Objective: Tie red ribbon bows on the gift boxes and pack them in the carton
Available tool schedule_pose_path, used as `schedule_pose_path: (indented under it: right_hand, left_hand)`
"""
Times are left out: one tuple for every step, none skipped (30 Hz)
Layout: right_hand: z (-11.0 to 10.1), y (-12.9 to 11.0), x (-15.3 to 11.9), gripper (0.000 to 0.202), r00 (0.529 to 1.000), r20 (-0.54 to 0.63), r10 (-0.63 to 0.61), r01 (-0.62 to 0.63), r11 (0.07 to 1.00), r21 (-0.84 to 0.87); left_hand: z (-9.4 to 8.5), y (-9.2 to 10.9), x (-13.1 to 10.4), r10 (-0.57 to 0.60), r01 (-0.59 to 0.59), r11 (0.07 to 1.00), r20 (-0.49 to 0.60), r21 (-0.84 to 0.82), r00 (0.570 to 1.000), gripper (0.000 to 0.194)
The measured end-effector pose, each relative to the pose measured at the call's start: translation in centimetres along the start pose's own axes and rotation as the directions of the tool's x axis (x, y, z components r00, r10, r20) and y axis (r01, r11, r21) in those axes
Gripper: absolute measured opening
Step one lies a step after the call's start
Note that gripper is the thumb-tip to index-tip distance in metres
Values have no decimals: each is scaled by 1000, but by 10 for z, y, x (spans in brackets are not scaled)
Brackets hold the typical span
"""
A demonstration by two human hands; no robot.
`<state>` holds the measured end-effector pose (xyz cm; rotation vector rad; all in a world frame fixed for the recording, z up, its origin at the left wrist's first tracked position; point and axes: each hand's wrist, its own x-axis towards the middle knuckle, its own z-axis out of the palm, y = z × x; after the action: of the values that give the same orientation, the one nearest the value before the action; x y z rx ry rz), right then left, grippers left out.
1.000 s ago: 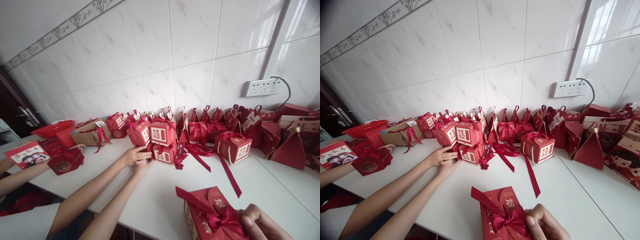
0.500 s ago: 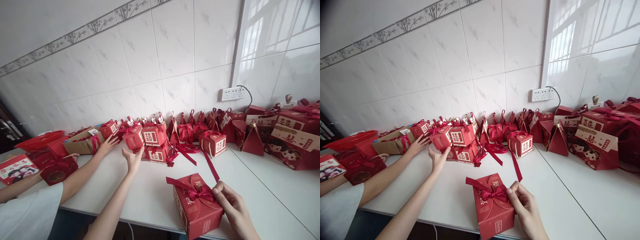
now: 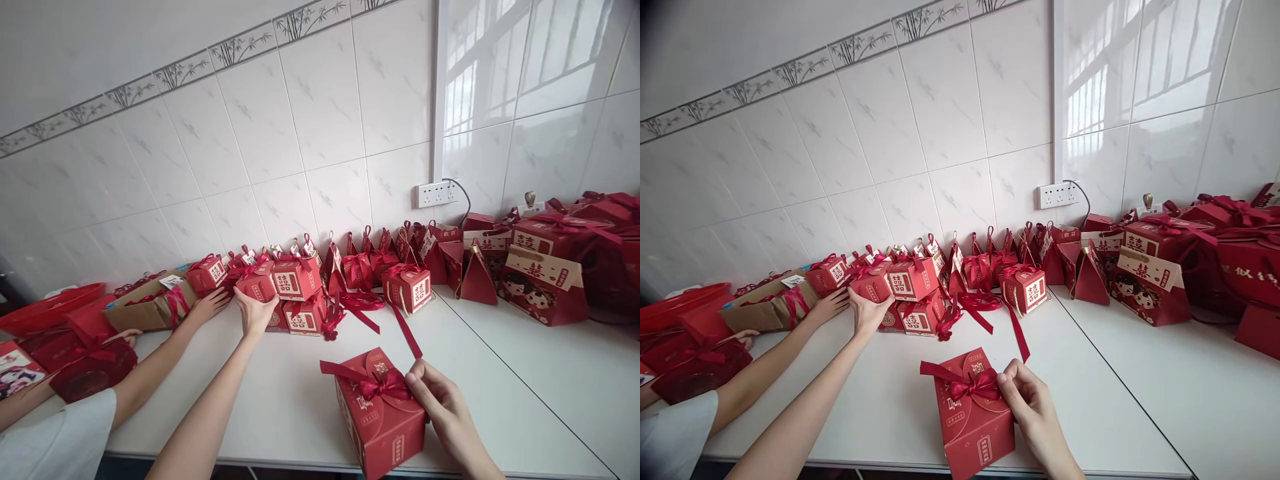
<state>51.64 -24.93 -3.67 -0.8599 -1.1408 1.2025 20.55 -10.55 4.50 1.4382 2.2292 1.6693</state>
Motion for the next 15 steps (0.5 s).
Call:
schedule_pose_path:
  right_hand:
    - [0,0,0,46,1000,2,1,-1,1000,-2]
    - [0,0,0,46,1000,3,2,-2,1000,-4]
    - [0,-1,0,47,1000,3,2,-2,1000,-7]
    - [1,-1,0,47,1000,5,2,-2,1000,-9]
    - [1,-1,0,48,1000,9,3,-3,1000,-11]
    - [1,-2,0,48,1000,16,5,-4,1000,-14]
    - [2,-3,0,48,1000,19,7,-6,1000,-17]
    - [2,-3,0,47,1000,22,8,-8,1000,-20]
    - [2,-4,0,47,1000,23,10,-9,1000,-23]
    - [2,-5,-1,47,1000,22,12,-11,1000,-26]
    - [2,-6,-1,47,1000,21,15,-14,1000,-28]
    - [2,-6,-1,47,1000,19,18,-17,999,-28]
    - [2,-6,-1,47,1000,21,21,-20,999,-26]
    - [1,-6,-1,47,999,23,22,-21,1000,-23]
    - [1,-5,-1,47,999,27,21,-21,1000,-17]
  left_hand:
    - [-1,-1,0,0,0,1000,4,-7,1000,116]
    - [-2,-1,0,2,-2,1000,10,-12,1000,115]
    - [-2,-2,0,10,-10,1000,20,-20,1000,114]
    - [-2,-2,-1,26,-25,999,39,-33,999,113]
    - [-2,-3,-2,47,-44,998,66,-48,997,114]
    - [-1,-3,-2,72,-66,996,98,-62,993,114]
    - [0,-3,-3,94,-85,994,131,-70,987,116]
    - [2,-3,-4,112,-101,992,161,-71,981,117]
    - [3,-3,-4,122,-112,992,182,-65,976,118]
    - [4,-2,-5,125,-117,992,193,-53,973,119]
    - [5,-2,-6,121,-115,993,199,-39,973,119]
    - [6,-1,-7,110,-108,994,200,-23,974,119]
    - [6,0,-8,101,-102,995,193,-4,976,118]
    - [6,1,-11,104,-108,994,175,15,979,117]
    - [5,1,-14,123,-129,991,144,33,982,114]
